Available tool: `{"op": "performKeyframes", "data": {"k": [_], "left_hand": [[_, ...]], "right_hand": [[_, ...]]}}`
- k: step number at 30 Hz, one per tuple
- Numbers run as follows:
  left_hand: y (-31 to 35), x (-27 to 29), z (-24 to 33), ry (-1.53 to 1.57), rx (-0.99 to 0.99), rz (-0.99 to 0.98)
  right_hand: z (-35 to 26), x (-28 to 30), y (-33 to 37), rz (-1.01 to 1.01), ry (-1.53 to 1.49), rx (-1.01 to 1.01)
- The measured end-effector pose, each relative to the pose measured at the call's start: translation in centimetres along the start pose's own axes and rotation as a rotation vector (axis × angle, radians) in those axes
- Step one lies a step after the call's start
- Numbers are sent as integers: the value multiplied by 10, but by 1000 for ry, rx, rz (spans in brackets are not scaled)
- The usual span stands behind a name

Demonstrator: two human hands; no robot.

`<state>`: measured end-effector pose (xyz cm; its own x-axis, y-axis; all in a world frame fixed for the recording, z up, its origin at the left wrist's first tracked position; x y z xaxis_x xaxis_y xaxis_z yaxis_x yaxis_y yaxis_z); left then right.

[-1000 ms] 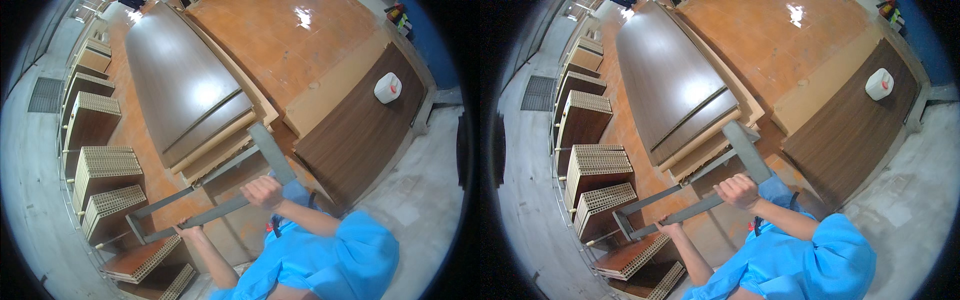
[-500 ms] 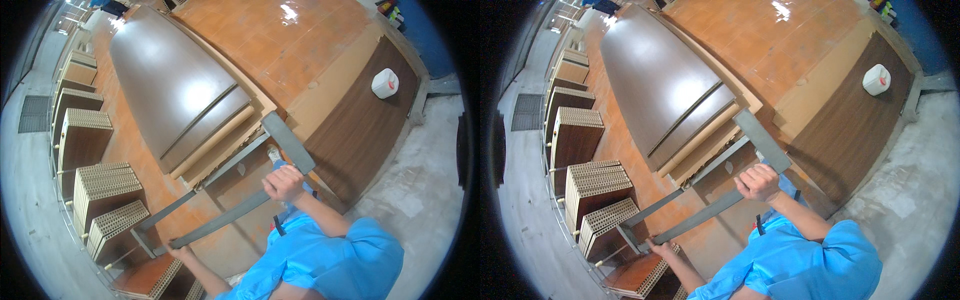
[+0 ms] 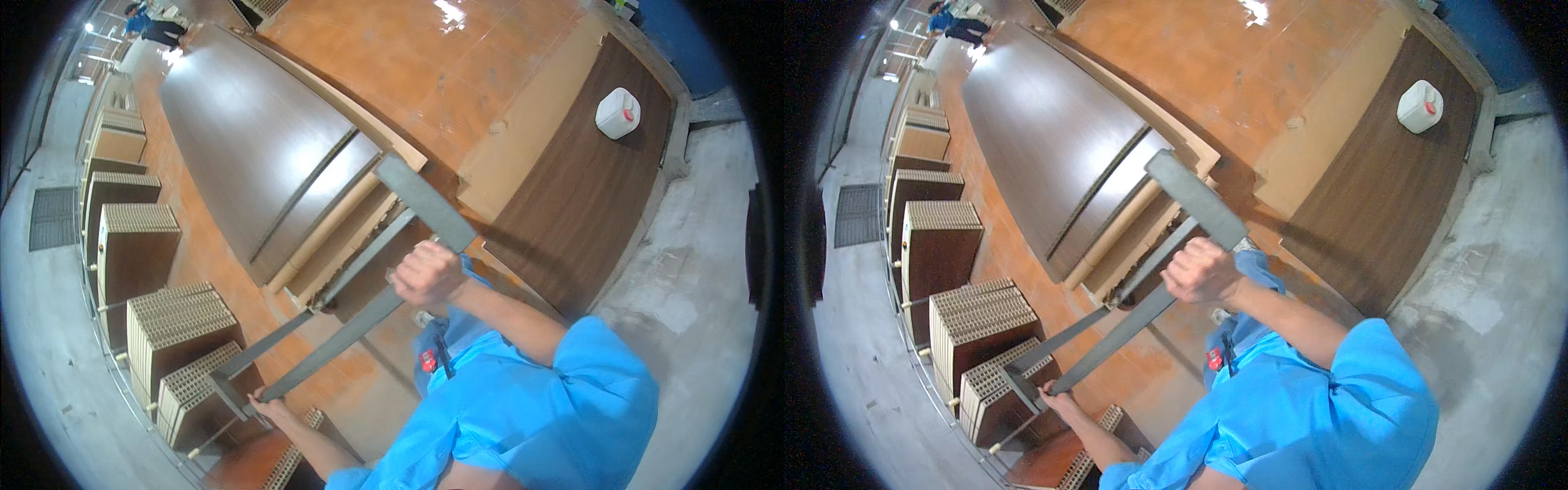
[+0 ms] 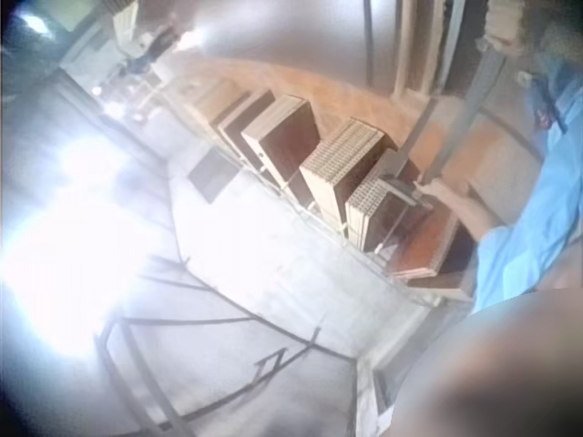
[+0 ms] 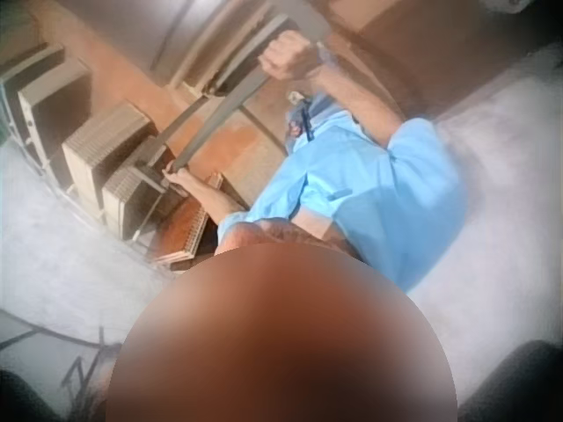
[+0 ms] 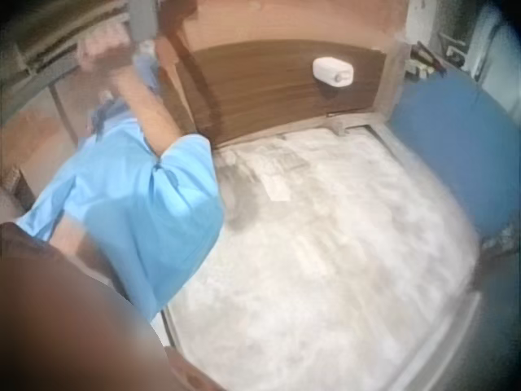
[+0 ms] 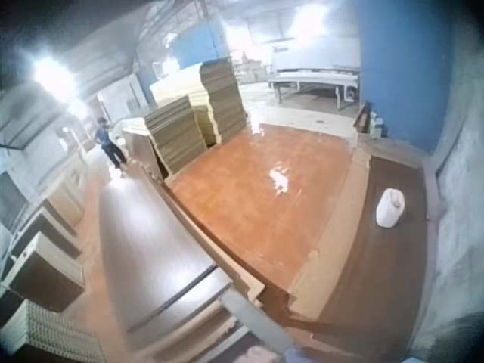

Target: The person measures a large wood panel with a tape measure and marks it with a pen. They then move a metal frame and lift the panel to place it on a stack. The person repeats the measuring process on another panel.

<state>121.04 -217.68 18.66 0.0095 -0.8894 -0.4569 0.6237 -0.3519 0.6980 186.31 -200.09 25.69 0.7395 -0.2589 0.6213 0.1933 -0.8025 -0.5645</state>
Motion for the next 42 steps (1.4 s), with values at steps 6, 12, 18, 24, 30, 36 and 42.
{"op": "performKeyframes", "data": {"k": [6, 12, 18, 24, 30, 36, 42], "left_hand": [[46, -22, -76, -351, -69, 173], [96, -56, -157, -376, 21, 325], [110, -65, -191, -394, 111, 385], [99, -52, -190, -441, 104, 485], [94, -47, -191, -477, 56, 510], [83, -41, -188, -470, 78, 489], [76, -45, -190, -472, 63, 457]], "right_hand": [[67, 46, -40, 169, 20, -176], [136, 70, -68, 430, 84, -387], [155, 58, -98, 59, 202, -378], [158, 42, -88, 81, 184, -418], [158, 40, -83, 106, 164, -431], [161, 41, -81, 124, 157, -445], [156, 39, -81, 167, 155, -415]]}}
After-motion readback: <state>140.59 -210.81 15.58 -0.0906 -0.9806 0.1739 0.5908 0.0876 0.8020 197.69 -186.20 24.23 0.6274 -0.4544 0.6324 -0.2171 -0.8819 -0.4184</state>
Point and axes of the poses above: each hand's wrist, its own y-axis away from the middle knuckle, its own x-axis out of the back of the hand, z = x × y, the point moved 6 cm from there along -y, towards the middle knuckle, and after that the axes turned 7 degrees about -y, right-handed, at the moved point
